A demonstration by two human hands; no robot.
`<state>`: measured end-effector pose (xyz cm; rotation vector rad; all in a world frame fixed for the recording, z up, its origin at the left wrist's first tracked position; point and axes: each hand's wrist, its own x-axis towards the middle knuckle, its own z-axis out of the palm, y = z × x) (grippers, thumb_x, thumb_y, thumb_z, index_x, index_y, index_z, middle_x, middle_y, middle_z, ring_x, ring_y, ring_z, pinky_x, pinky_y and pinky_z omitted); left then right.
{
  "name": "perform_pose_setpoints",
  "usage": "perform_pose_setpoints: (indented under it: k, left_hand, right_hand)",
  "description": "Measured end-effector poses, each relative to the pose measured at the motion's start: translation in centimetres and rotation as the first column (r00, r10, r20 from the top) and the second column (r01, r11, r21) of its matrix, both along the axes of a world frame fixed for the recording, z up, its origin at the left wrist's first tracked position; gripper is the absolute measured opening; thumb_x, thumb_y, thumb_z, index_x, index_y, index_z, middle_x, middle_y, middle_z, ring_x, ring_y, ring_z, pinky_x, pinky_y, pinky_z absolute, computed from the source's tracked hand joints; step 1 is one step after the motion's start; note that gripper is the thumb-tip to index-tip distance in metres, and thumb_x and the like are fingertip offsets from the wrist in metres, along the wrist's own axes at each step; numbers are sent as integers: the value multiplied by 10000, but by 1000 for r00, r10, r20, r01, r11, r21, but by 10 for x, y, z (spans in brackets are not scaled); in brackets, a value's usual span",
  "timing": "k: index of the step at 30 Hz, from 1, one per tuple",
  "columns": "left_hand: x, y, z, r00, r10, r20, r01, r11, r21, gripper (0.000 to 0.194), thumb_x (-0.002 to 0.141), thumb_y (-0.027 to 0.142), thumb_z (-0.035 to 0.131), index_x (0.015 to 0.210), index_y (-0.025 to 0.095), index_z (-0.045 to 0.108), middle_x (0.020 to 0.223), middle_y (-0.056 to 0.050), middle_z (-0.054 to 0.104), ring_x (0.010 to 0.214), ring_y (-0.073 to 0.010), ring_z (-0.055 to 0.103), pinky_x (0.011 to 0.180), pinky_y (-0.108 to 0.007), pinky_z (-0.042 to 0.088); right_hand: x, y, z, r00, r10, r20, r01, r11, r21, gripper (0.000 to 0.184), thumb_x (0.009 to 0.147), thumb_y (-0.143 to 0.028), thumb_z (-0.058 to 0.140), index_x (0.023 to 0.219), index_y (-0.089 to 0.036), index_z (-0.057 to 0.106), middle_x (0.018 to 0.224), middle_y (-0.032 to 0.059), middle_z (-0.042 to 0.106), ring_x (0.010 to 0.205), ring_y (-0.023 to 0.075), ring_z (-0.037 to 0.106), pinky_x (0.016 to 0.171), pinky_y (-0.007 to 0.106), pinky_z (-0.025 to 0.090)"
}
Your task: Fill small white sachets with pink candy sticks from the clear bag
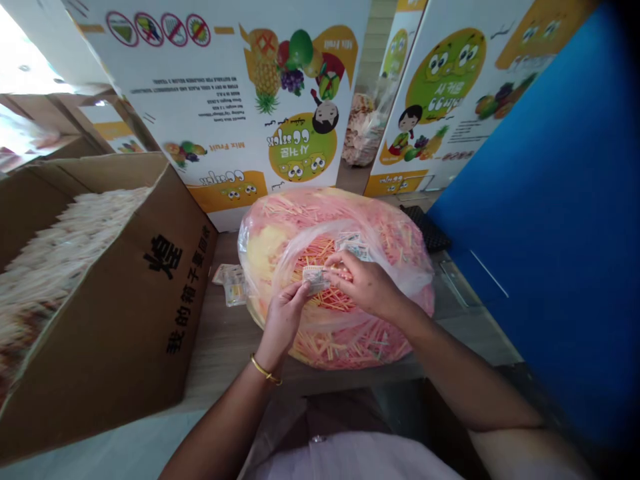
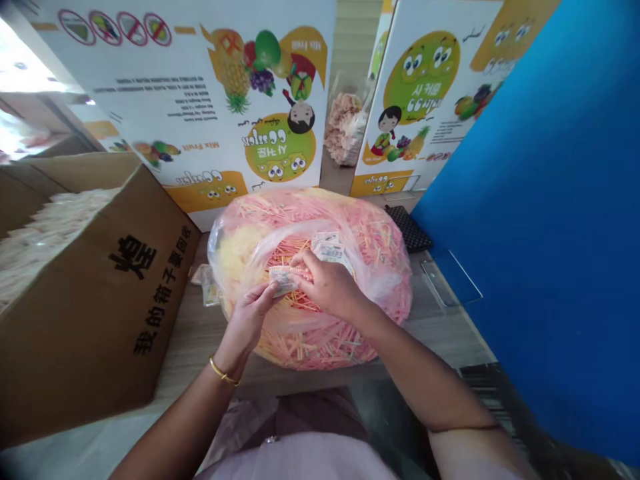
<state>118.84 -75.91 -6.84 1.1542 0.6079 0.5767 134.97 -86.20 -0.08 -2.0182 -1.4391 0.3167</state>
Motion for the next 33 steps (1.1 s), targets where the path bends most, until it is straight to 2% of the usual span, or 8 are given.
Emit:
perform_pose_setpoints:
  k: [5, 9, 12, 16, 20, 24, 27, 33]
  left_hand:
    - [-1, -1, -4, 998, 63, -24, -62, 998, 27, 282, 833, 447, 810, 967, 200, 793, 956, -13, 770, 954, -173, 671, 931, -287, 484]
    - [0, -4, 0, 996, 87, -24, -86, 996, 32, 292, 806, 440, 833, 945, 187, 789, 924, -7, 759, 887, -149, 652, 865, -261, 476]
    - [1, -8, 3, 998, 59, -11, -59, 998, 26, 305, 803, 447, 834, 951, 184, 794, 948, -22, 771, 914, -160, 663, 895, -271, 479]
    - [-1, -11, 3, 1000, -16, 10, 16, 1000, 14, 364, 858, 505, 765, 1047, 197, 811, 1054, -56, 793, 1052, -208, 683, 993, -312, 481]
    - [-2, -9, -1, 999, 30, -35, -30, 1000, 10, 388, 838, 528, 773, 1035, 197, 826, 1067, -64, 804, 1051, -228, 694, 1004, -340, 493]
    - [-1, -10, -3, 999, 27, -41, -27, 999, -20, 401, 826, 528, 784, 1046, 196, 830, 1091, -71, 806, 1079, -246, 703, 1058, -384, 488]
    - [0, -12, -1, 999, 9, -48, -9, 1000, -1, 397, 840, 524, 772, 1067, 204, 829, 1110, -69, 806, 1094, -250, 705, 1077, -396, 486]
    - [2, -12, 0, 999, 10, -37, -8, 999, 34, 399, 868, 518, 747, 1110, 209, 822, 1138, -72, 801, 1133, -257, 697, 1090, -400, 487]
  right_hand:
    - [-11, -5, 2, 993, -23, 114, 25, 999, -19, 279, 971, -294, 614, 1245, -238, 612, 1157, 58, 783, 970, 246, 775, 763, 293, 510]
    - [-17, -4, 3, 986, -47, 159, 63, 993, -101, 276, 1001, -365, 603, 1236, -223, 633, 997, 57, 810, 924, 253, 783, 697, 285, 487]
    - [-18, 0, 0, 978, -38, 204, 82, 975, -209, 274, 1009, -375, 605, 1224, -213, 658, 1019, 71, 810, 915, 263, 776, 683, 292, 451]
    - [-11, 2, -7, 986, -18, 168, 53, 978, -203, 205, 1022, -360, 585, 1133, -219, 683, 1032, 69, 793, 894, 236, 740, 682, 291, 398]
    - [1, 4, -5, 971, 51, -234, -50, 999, 13, 246, 1013, -433, 566, 905, -217, 613, 780, 5, 670, 691, 149, 606, 631, 269, 377]
    - [8, 18, 7, 646, 167, -745, 153, 928, 340, 528, 967, -713, 477, 727, -255, 371, 572, -91, 311, 440, 92, 283, 464, 252, 318]
    - [5, 33, 13, 554, 245, -796, 260, 857, 445, 594, 936, -775, 475, 696, -255, 318, 571, -94, 258, 422, 81, 243, 452, 251, 355]
    - [-10, 40, 6, 670, 247, -701, 211, 841, 498, 593, 966, -761, 432, 679, -246, 373, 580, -58, 364, 486, 101, 438, 535, 262, 439]
